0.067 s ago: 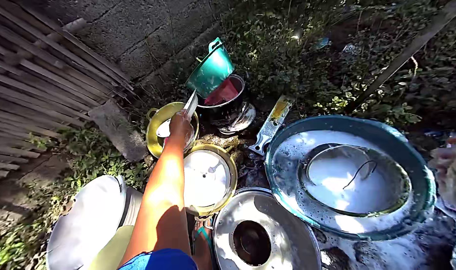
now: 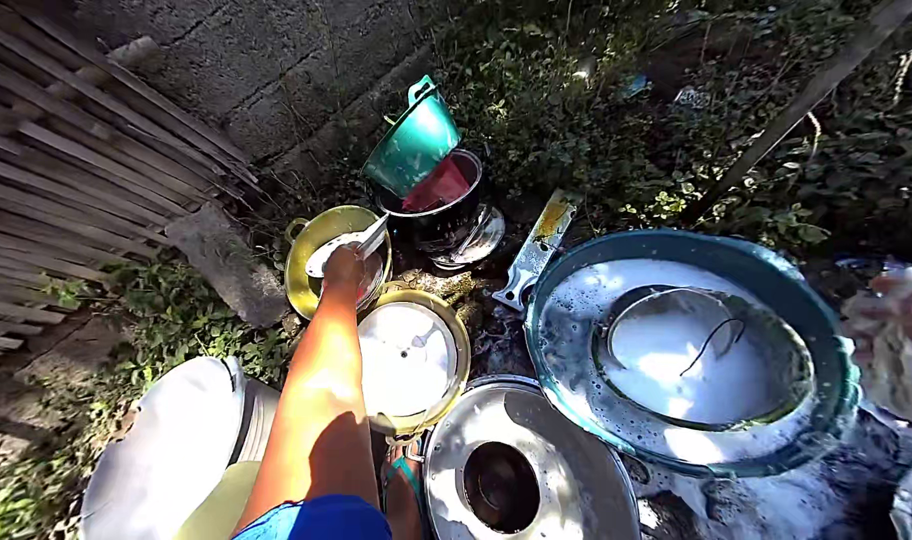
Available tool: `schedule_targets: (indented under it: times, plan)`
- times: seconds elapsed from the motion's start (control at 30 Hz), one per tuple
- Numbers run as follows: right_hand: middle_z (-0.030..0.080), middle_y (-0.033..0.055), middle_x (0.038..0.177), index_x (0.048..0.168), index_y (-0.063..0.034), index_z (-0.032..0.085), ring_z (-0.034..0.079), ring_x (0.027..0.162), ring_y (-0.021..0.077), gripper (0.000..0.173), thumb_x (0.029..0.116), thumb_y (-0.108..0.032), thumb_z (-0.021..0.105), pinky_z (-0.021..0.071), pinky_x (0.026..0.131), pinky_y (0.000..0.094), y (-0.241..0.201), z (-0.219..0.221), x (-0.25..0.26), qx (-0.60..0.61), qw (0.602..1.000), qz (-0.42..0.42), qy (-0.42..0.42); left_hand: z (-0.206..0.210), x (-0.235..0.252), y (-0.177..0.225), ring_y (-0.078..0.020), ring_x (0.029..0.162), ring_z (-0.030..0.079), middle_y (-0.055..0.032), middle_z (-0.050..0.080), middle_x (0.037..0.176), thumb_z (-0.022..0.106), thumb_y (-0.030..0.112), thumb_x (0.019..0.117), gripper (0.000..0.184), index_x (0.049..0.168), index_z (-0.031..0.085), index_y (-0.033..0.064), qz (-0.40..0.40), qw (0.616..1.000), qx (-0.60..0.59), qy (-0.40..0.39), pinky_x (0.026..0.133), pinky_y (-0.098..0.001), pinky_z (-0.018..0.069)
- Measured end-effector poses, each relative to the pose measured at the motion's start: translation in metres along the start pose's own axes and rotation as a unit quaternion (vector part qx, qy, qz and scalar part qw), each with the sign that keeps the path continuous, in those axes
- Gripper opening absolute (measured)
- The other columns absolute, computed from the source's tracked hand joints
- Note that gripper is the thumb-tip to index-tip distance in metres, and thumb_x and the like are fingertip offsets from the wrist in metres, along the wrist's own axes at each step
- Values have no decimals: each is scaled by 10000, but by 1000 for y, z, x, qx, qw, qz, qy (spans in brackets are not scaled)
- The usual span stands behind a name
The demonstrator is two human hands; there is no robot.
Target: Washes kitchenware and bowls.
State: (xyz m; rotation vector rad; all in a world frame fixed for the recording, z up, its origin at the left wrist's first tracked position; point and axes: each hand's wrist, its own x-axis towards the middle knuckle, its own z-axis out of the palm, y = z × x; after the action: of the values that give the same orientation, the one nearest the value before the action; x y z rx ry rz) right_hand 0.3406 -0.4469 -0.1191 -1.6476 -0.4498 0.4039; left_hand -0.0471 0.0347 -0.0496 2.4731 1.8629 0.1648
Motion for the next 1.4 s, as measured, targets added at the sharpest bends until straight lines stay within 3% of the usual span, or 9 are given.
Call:
schedule_targets:
  times: [0.1,0.2,0.3,0.43,0.63,0.9,1.03,1.23,1.4]
  plan:
    - [634,-81,991,1368,-60,499,614,757,-37,444,1076,-389,437,526,660,155,31,-9,10,26,999,-25,-33,24,4,-14,-436,1358,486,-180,591,1419,709,244,926,424,1347,666,227,-77,994,65,52,1103,-708,317]
    - [617,-43,1127,1495,-105,392,649,903,40,569,1019,-383,534,571,759,230,27,-6,3,86,994,4,-61,39,-4,22,-517,1515,191,-289,254,1634,647,157,926,701,1578,390,129,-13,995,18,97,1153,-774,122]
    - [638,27,1158,1541,-148,330,689,918,136,614,974,-197,559,613,774,316,5,3,-13,123,988,68,-69,73,-45,109,-452,1507,278,-282,314,1611,578,101,933,595,1508,459,7,214,958,-142,126,1215,-634,199]
    - [677,53,1128,1489,-152,452,691,871,144,533,978,-169,603,606,728,320,2,5,-16,91,988,106,-58,131,-146,228,-304,1358,540,-189,599,1417,531,66,1002,342,1310,662,-3,370,876,-295,-87,1162,-462,406]
    - [705,22,1016,1283,-126,596,654,747,97,286,1022,-229,545,551,631,264,3,-6,-18,75,990,75,-92,235,-209,290,-419,1487,341,-282,372,1582,383,231,1109,477,1496,448,-39,83,955,-138,-250,1215,-540,287]
    - [676,15,892,1270,-134,617,632,671,84,264,1028,-232,577,543,578,249,5,-20,-19,102,983,107,-111,247,-239,298,-322,1143,593,-214,610,1278,461,321,1093,412,1318,574,-5,-256,721,-546,-341,930,-533,510]
    - [640,12,802,1204,-125,633,600,601,96,225,1027,-244,563,529,530,263,9,-28,-18,125,980,102,-112,241,-237,297,-290,1073,601,-183,619,1211,475,401,1082,441,1302,585,35,-228,762,-504,-337,881,-507,517]
    - [663,9,856,1268,-141,608,609,623,78,261,1035,-242,546,531,544,244,4,-29,-22,133,979,87,-130,207,-226,295,-325,1141,583,-237,599,1248,657,65,952,342,1283,607,-6,-10,868,-448,-215,970,-487,493]
    - [644,22,888,1367,-129,583,604,658,87,340,1060,-231,477,537,585,256,-6,-23,-24,119,974,45,-186,136,-224,292,-243,1015,603,-196,612,1158,601,21,979,275,1242,556,-50,-53,798,-550,-241,891,-419,526]
